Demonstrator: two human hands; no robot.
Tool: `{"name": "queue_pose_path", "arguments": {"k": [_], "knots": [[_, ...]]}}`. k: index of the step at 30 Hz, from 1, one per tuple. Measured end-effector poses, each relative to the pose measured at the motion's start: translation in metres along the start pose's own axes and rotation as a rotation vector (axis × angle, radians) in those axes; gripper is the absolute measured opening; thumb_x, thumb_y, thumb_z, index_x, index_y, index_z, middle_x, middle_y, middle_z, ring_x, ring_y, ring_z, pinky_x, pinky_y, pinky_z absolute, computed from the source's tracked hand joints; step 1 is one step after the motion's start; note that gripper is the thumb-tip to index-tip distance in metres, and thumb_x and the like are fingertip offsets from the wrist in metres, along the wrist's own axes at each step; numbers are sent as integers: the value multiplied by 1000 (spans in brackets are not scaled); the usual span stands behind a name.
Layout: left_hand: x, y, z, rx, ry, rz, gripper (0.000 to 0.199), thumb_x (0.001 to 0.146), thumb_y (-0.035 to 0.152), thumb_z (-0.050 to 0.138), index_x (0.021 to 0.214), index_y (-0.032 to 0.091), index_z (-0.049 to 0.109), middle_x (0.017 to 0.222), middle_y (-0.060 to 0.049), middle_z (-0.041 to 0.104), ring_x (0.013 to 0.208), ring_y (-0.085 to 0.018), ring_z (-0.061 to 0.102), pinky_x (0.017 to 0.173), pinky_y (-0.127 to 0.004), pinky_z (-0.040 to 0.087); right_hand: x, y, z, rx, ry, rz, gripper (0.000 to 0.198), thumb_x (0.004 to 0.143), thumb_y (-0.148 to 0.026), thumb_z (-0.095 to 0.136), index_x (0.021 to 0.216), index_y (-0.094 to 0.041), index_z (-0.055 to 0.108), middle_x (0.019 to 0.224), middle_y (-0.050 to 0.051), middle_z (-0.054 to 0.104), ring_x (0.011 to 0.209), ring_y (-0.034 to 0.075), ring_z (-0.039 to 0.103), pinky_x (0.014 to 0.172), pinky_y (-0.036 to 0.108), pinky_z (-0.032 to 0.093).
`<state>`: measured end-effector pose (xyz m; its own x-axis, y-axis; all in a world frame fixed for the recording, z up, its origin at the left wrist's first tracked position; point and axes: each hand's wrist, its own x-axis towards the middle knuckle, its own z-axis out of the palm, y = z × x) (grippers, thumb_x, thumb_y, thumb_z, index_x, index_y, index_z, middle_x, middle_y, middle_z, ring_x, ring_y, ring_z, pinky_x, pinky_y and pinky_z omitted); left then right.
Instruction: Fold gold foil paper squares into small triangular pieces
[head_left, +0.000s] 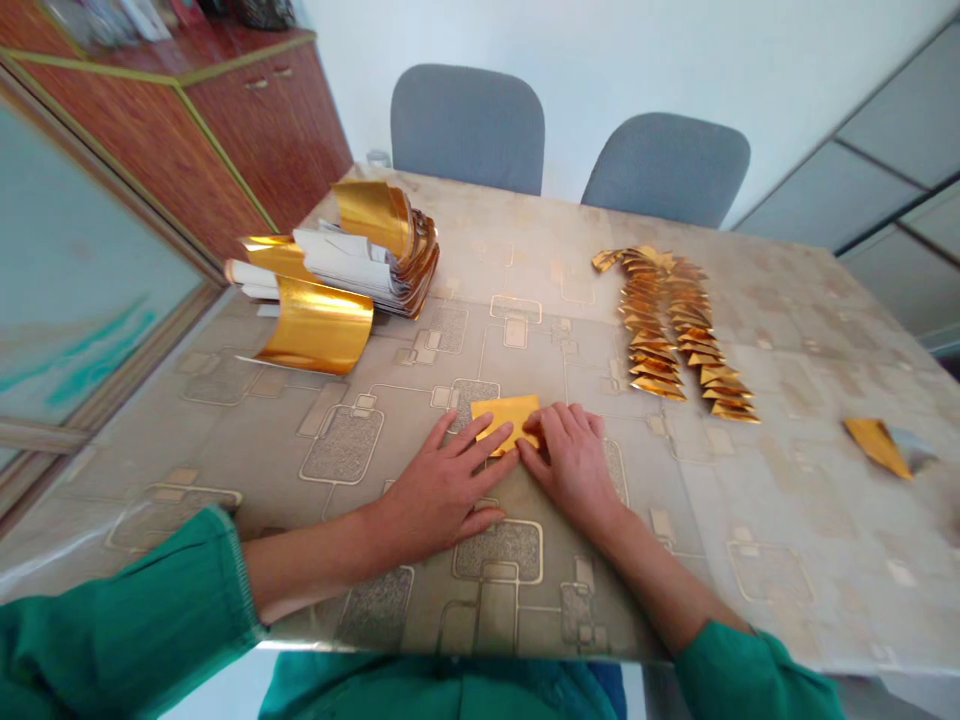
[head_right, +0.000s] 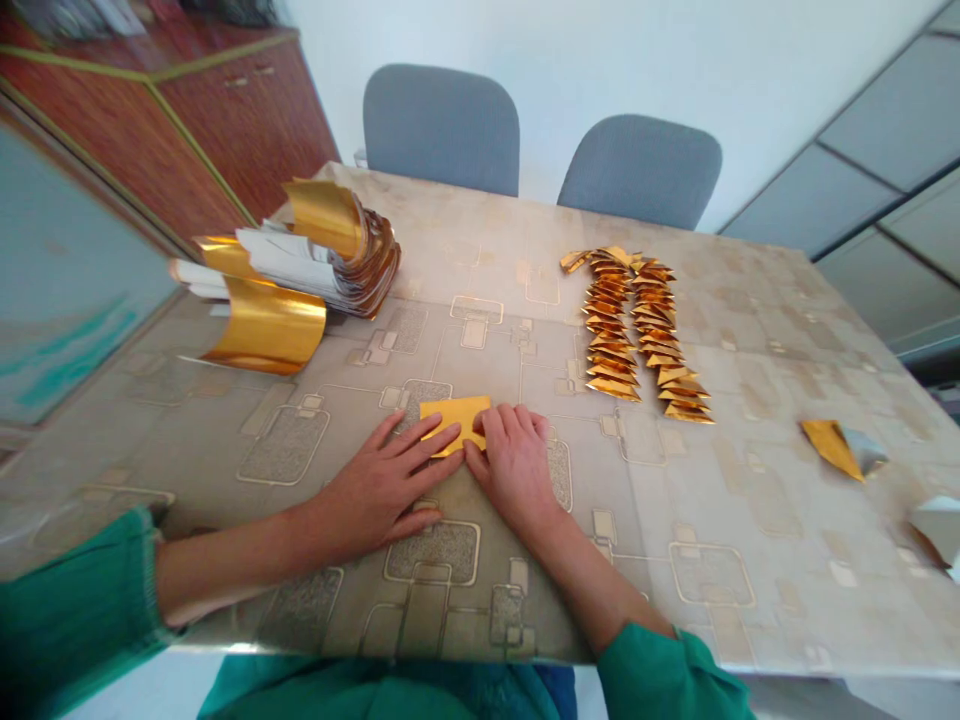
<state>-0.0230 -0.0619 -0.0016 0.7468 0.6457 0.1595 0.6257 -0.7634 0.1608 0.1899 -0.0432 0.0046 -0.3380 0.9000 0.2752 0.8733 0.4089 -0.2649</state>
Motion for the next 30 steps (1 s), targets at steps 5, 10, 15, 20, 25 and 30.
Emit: {"name": "queue_pose_path", "arguments": {"k": [5,10,15,20,25,30], "knots": [[0,-5,-1,33,-7,25,65,94,59,53,147,23,43,155,-9,42,143,-31,37,121,-54,6,0,-1,2,-89,-46,63,7,89,-26,59,92,-20,58,91,4,65,91,24,54,84,38,29],[-1,-13,-3,47,-18,76,60,96,56,51,148,26,42,155,-7,41,145,-27,35,122,-50,7,-2,3,1,-90,-61,146,6,88,-23,57,94,-21,60,94,4,65,93,24,54,83,37,29],[-7,-20,-7,52,-26,87,57,96,55,52,146,27,46,155,-7,42,145,-27,35,122,-51,8,-3,3,1,-115,-81,144,8,89,-24,56,95,-21,60,96,6,65,94,25,53,83,37,29],[-27,-24,-14,93,-22,41,53,97,55,50,144,28,48,157,-6,38,147,-28,31,122,-53,6,-3,3,1,-116,-67,144,7,89,-24,56,95,-21,60,97,6,65,94,24,53,84,37,29],[-32,-22,-16,100,5,38,51,99,52,48,141,24,51,156,-7,41,147,-29,30,122,-54,6,-2,2,0,-105,-98,154,10,88,-23,56,97,-20,60,98,6,64,96,25,54,84,38,30],[-15,-17,-14,20,63,64,35,101,42,49,123,18,61,139,-9,60,140,-26,42,122,-53,14,-2,-5,2,-104,-28,177,15,88,-34,59,94,-20,59,95,7,64,94,26,53,85,39,30]]}}
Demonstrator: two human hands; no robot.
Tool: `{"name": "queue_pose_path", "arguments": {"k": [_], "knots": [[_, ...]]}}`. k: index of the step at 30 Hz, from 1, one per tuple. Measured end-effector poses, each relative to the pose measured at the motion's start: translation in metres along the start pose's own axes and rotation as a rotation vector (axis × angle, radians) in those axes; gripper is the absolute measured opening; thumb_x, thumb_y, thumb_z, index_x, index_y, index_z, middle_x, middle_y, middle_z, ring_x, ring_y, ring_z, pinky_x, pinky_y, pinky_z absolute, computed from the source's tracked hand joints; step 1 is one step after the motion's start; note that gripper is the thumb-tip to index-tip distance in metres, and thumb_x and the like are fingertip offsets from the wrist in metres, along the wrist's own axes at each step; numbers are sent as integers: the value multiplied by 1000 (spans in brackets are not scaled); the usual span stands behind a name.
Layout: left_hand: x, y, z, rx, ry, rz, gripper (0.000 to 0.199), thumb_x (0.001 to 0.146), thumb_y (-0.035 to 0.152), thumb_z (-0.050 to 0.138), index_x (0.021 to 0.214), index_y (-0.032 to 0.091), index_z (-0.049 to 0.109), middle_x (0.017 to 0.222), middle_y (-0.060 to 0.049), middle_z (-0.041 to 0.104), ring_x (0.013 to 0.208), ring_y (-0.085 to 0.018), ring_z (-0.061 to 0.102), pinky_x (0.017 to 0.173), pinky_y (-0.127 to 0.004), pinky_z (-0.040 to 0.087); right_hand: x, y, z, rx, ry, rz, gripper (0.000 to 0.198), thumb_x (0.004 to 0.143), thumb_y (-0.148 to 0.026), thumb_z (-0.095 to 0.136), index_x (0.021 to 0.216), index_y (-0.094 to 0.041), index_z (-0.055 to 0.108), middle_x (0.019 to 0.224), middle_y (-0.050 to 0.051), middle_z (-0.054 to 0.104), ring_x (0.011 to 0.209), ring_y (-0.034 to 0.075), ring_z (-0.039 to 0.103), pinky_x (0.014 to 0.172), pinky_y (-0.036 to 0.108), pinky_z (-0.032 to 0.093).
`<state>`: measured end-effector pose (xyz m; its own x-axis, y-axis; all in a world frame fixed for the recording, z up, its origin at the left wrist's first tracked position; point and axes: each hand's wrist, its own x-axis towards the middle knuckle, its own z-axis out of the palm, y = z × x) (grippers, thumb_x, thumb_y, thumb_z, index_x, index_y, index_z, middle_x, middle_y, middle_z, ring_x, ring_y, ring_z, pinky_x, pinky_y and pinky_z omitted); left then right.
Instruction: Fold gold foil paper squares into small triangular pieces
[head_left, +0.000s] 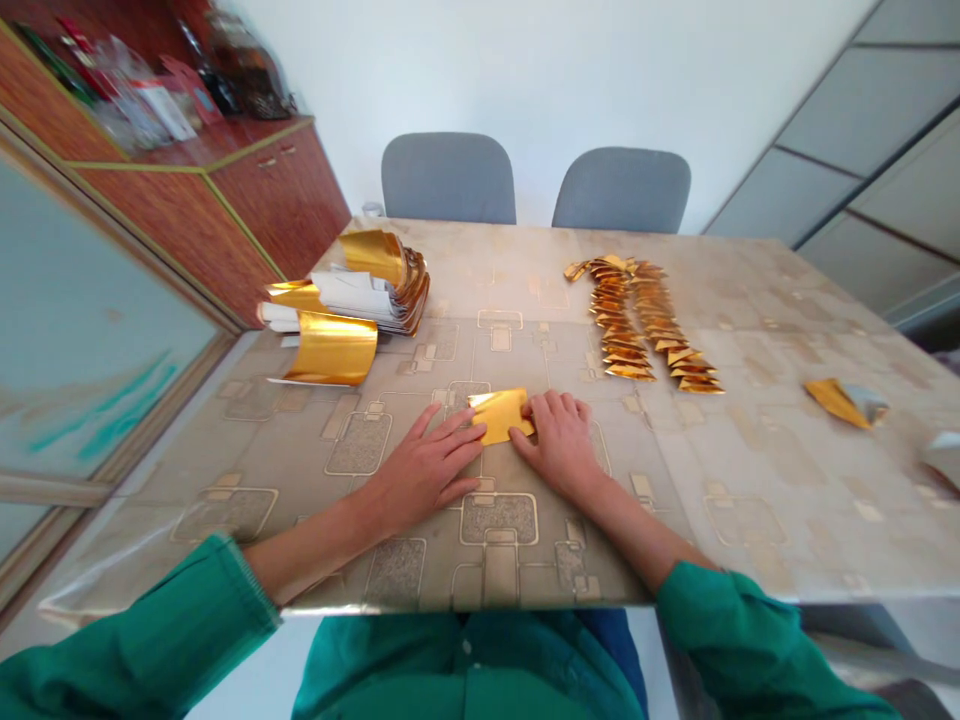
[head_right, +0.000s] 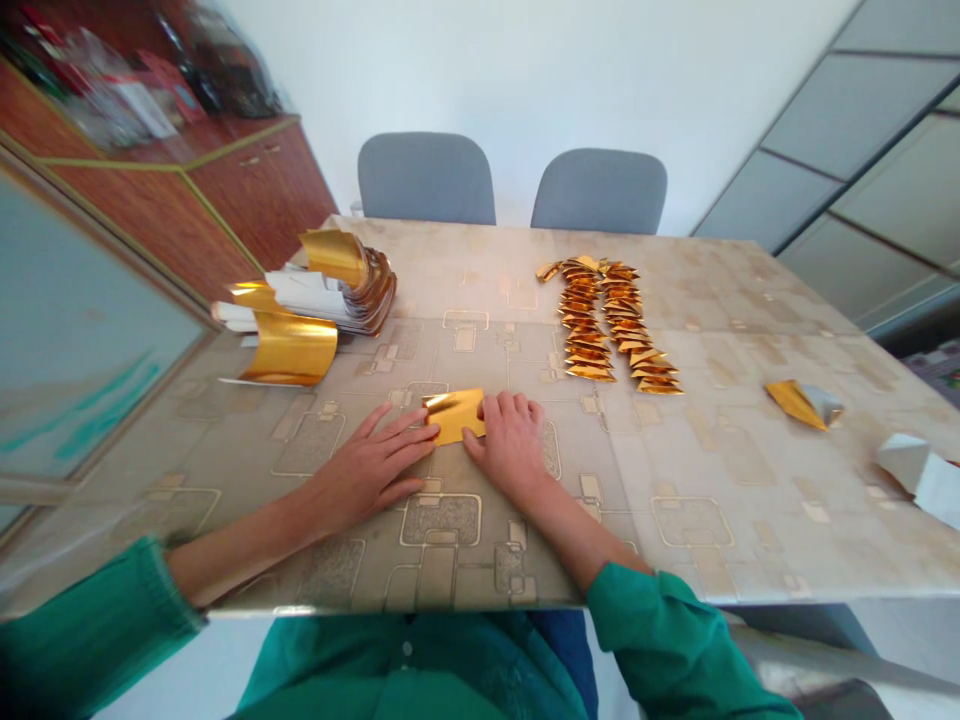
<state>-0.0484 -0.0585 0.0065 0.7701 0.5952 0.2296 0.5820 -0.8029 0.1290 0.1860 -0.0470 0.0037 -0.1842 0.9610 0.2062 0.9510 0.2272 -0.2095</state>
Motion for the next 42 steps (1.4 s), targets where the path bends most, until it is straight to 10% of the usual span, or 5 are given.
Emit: {"name": "queue_pose_path", "arguments": {"k": [10,16,23,42], "knots": [[30,2,3,39,26,-54,19,96,27,58,112,22,66,96,-4,68,98,-23,61,108,-51,35,-1,22,-6,-17,-64,30,27,87,-39,66,107,-22,59,106,8,62,100,27,53,86,40,33],[30,-8,6,-10,49,-45,18,95,32,61,108,23,69,95,-3,68,95,-21,60,107,-49,36,2,40,-16,149,-48,22,17,90,-31,62,106,-24,61,103,6,62,99,25,54,84,37,36],[33,-8,5,6,141,-40,17,98,27,54,95,22,71,90,-1,70,88,-17,63,112,-48,35,5,19,-22,305,-177,-396,16,93,-31,61,107,-23,63,107,5,64,102,20,53,92,35,36],[32,-9,7,-239,180,-189,9,93,25,58,96,19,64,93,-3,71,90,-20,62,97,-41,46,8,31,-24,419,-232,-350,18,99,-31,52,95,-22,67,85,0,68,85,17,57,83,33,35]]}}
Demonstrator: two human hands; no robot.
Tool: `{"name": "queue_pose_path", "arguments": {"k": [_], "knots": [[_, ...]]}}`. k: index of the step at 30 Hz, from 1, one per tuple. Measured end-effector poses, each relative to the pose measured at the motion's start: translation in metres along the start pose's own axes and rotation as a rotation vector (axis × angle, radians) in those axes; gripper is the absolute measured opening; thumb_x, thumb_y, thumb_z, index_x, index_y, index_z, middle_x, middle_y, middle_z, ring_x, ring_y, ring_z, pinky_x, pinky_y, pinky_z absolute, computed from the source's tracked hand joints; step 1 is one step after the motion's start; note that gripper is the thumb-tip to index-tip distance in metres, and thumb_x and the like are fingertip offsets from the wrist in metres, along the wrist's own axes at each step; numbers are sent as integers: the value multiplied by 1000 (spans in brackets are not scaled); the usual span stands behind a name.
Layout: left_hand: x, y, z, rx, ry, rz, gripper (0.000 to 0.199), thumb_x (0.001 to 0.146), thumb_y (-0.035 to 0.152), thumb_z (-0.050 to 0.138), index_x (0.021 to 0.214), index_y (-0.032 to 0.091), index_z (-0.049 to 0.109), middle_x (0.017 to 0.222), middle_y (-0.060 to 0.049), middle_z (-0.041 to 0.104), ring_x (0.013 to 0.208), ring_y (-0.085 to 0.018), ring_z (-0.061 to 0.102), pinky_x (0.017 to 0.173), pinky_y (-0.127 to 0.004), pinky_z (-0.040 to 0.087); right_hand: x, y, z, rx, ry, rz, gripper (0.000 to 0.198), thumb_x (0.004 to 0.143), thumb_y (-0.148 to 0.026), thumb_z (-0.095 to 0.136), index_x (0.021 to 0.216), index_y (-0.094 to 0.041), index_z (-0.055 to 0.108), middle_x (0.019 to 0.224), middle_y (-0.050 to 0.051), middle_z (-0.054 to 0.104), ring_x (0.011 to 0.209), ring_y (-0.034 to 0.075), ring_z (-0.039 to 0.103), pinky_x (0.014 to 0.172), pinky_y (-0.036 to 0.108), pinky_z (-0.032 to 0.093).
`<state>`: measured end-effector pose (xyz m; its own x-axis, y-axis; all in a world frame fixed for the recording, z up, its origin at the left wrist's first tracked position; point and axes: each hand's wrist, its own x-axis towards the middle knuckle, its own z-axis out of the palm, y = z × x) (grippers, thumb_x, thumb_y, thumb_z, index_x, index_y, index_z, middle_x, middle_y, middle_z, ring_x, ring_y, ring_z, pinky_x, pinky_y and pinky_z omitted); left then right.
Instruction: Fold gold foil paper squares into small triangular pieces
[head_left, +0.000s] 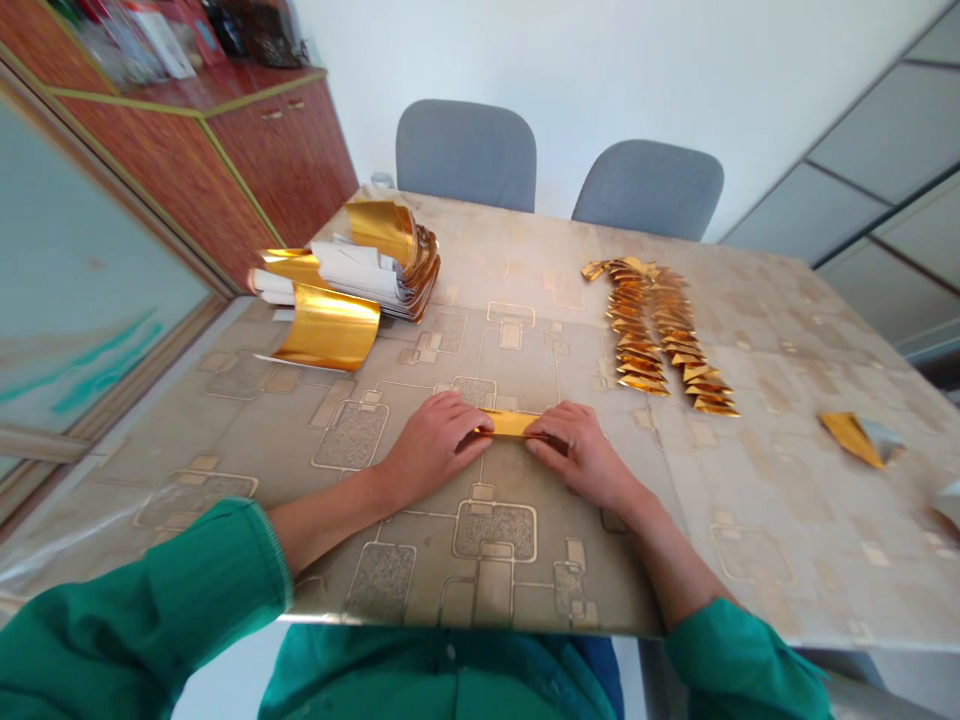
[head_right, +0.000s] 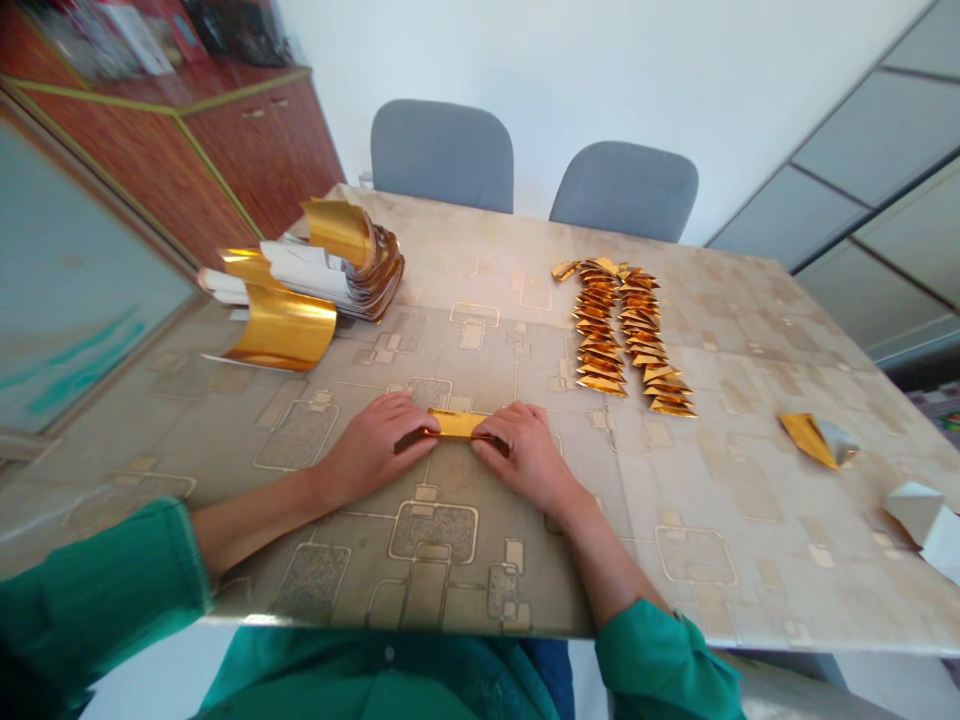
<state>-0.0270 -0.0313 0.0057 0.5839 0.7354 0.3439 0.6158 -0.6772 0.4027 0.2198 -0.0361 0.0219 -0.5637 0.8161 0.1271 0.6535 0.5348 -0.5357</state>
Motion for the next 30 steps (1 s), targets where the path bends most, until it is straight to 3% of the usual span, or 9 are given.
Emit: {"name": "queue_pose_path", "arguments": {"k": [5,10,17,20,23,26,30], "knots": [[4,-2,1,-45,27,-127,15,94,26,56,106,19,64,87,-3,67,85,-21,60,83,-37,49,3,1,6,-17,76,118,25,100,-36,50,89,-22,69,79,0,67,80,17,57,79,32,35],[4,-2,4,-55,24,-157,18,93,26,58,110,20,61,84,-2,64,82,-20,58,79,-36,49,7,3,13,-81,197,251,23,93,-39,62,78,-22,67,76,1,63,81,19,53,77,32,32],[4,2,0,57,23,-125,28,94,27,57,120,16,59,111,-10,65,103,-26,58,92,-43,49,11,2,18,-146,212,301,24,92,-39,64,75,-22,65,78,1,62,84,20,51,79,33,29],[-1,13,-3,188,23,-21,35,96,30,54,128,16,57,131,-14,59,120,-29,54,110,-52,36,12,2,18,-155,217,300,25,92,-40,64,74,-23,65,77,1,62,84,20,51,80,34,29],[-10,26,1,213,-88,87,49,97,40,54,140,16,49,144,-14,53,133,-29,46,119,-52,22,11,2,19,-161,226,295,26,92,-39,64,73,-23,64,78,1,63,83,20,51,79,33,28],[-21,32,9,223,-141,78,64,95,50,55,146,13,42,150,-14,48,140,-31,41,121,-51,17,11,2,19,-161,226,295,25,93,-38,64,73,-23,64,78,1,63,83,20,51,79,33,29],[-27,32,15,213,-172,62,68,96,53,53,148,12,39,153,-15,43,142,-30,39,122,-49,15,11,2,19,-156,216,299,23,93,-37,64,75,-23,65,79,1,63,85,20,51,82,34,29]]}}
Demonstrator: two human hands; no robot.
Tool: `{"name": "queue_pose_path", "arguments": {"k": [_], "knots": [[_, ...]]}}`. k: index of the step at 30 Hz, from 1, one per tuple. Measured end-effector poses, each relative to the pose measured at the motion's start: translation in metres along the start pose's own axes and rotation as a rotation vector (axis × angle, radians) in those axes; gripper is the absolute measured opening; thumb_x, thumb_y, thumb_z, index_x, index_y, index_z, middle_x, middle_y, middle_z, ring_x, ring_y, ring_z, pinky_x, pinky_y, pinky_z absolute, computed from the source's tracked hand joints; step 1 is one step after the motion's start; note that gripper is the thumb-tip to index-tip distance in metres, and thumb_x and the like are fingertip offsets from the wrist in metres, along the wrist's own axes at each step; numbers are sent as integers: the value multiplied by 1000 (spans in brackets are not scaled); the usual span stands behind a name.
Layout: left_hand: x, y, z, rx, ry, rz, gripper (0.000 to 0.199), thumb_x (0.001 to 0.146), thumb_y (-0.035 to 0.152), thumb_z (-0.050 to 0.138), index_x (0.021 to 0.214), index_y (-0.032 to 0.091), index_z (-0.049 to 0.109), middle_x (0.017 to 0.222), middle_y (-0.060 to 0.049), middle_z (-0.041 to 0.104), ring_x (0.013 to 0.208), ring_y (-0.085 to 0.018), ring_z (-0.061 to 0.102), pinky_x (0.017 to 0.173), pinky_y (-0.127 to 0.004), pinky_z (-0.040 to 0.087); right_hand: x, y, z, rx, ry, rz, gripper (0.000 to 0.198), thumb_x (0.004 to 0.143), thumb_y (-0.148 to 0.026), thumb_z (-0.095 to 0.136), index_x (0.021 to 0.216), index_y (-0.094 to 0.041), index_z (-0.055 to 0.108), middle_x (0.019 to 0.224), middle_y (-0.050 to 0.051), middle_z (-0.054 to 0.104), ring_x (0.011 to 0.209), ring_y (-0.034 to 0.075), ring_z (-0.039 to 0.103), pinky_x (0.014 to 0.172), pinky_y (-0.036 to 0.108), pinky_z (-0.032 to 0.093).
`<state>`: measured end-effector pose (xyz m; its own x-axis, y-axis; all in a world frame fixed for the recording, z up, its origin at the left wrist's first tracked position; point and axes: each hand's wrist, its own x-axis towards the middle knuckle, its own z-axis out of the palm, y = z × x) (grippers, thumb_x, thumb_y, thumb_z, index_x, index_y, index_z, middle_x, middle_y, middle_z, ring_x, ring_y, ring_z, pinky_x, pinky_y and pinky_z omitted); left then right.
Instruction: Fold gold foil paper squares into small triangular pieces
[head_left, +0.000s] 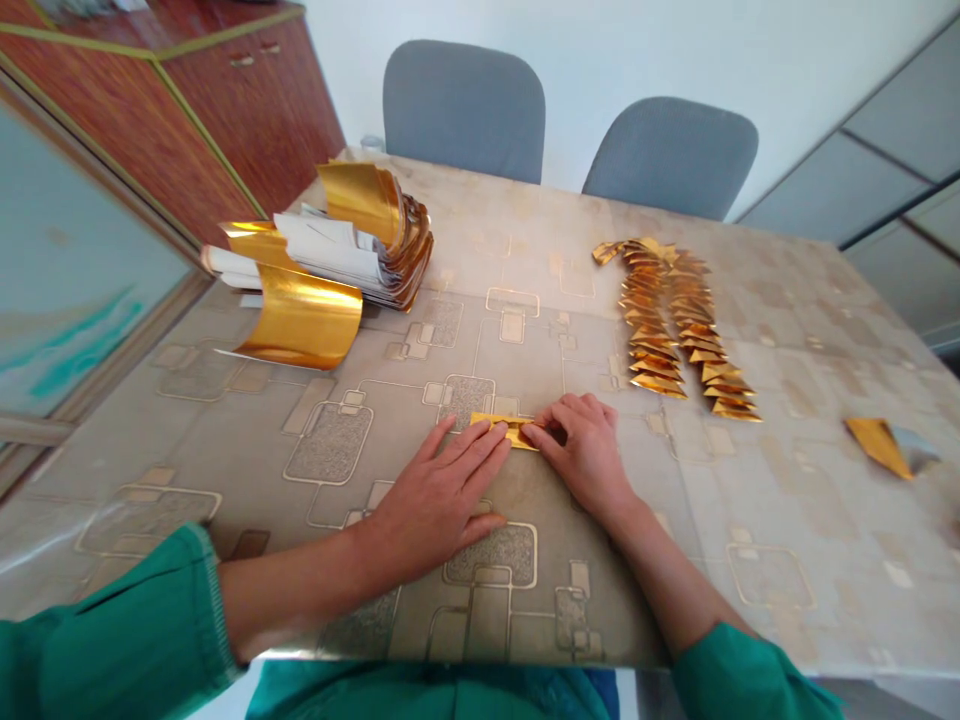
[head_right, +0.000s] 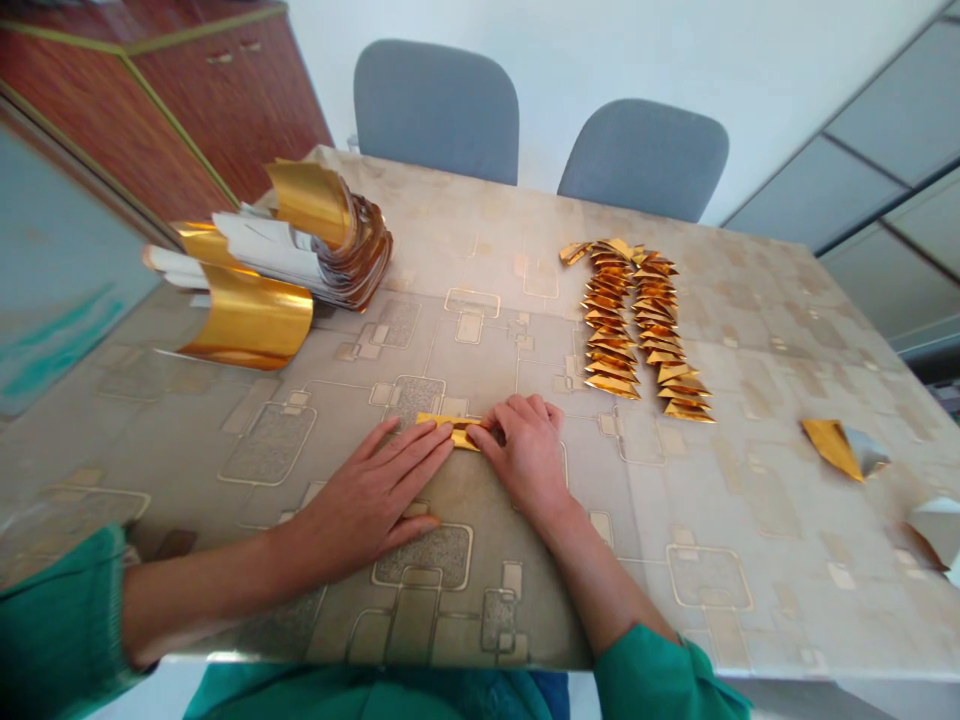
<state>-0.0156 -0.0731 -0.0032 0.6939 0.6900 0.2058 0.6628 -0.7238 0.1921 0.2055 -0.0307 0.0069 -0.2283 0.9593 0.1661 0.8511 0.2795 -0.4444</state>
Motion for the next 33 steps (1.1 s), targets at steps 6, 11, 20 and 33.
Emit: {"name": "queue_pose_path", "arguments": {"k": [6,11,20,33], "knots": [[0,-1,0,-1,-7,-6,71,96,56,50,150,12,35,156,-14,39,145,-29,35,122,-48,12,-1,-4,-1,-52,-5,-6,26,95,-36,59,74,-22,63,80,2,64,85,21,51,82,36,29],[0,-1,0,16,-6,-1,72,97,57,48,150,11,35,157,-14,37,146,-29,33,122,-46,9,-1,-5,1,-78,5,-18,26,96,-35,57,74,-21,62,79,2,64,85,21,52,83,36,29],[3,-2,-2,8,-36,-17,71,92,61,56,145,14,45,155,-12,41,143,-29,37,121,-49,10,-1,-9,5,-225,63,-29,26,93,-36,61,72,-21,60,77,2,63,83,20,51,84,35,28],[6,-6,-4,51,-65,12,69,94,60,52,145,14,45,152,-13,44,140,-30,40,120,-54,15,-20,-22,-9,-232,172,-313,18,99,-23,52,98,-23,70,87,2,71,89,19,54,92,38,28]]}}
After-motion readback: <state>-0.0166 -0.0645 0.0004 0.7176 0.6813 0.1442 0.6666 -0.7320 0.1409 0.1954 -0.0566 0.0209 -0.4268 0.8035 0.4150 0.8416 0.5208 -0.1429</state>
